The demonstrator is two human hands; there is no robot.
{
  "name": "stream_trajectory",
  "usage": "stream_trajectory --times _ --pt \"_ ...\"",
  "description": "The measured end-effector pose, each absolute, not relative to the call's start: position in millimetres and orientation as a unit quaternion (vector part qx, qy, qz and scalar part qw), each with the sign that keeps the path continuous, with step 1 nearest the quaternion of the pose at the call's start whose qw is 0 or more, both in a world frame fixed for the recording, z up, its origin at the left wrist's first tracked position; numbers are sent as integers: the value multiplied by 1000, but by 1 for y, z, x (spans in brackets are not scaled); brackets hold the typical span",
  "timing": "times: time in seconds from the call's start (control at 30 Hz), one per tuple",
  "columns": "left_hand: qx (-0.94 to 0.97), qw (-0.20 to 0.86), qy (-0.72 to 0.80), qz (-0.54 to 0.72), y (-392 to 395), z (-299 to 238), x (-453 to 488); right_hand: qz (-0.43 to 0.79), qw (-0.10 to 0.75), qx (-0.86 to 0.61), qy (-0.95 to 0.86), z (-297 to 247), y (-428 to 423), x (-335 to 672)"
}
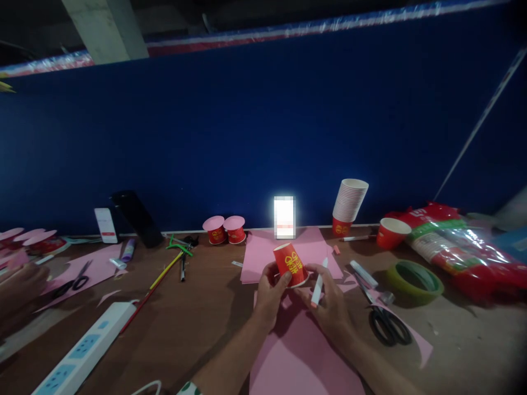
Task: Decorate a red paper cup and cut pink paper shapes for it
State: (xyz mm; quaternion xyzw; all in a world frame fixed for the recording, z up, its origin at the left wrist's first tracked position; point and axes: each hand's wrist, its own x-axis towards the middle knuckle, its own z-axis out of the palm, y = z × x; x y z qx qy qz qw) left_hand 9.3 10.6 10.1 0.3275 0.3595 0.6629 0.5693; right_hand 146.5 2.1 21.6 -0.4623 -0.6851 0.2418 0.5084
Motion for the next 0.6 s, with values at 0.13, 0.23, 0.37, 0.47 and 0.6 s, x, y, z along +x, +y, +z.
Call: stream_trajectory --times 0.13,0.23,0.37,0.47,0.6 --pt "365 548 370 656 10 14 9 293 511 -461 -664 20 3 146" --pt "395 527 368 656 7 19 9 331 542 -444 -632 20 4 144" --pt "435 490 349 670 2 25 12 397 575 -421 -578 21 8 144" --pt "445 465 365 672 0 24 15 439 582 -418 -542 23 9 145" --pt "455 409 415 674 -1 19 16 452 578 -419 -535 24 8 145"
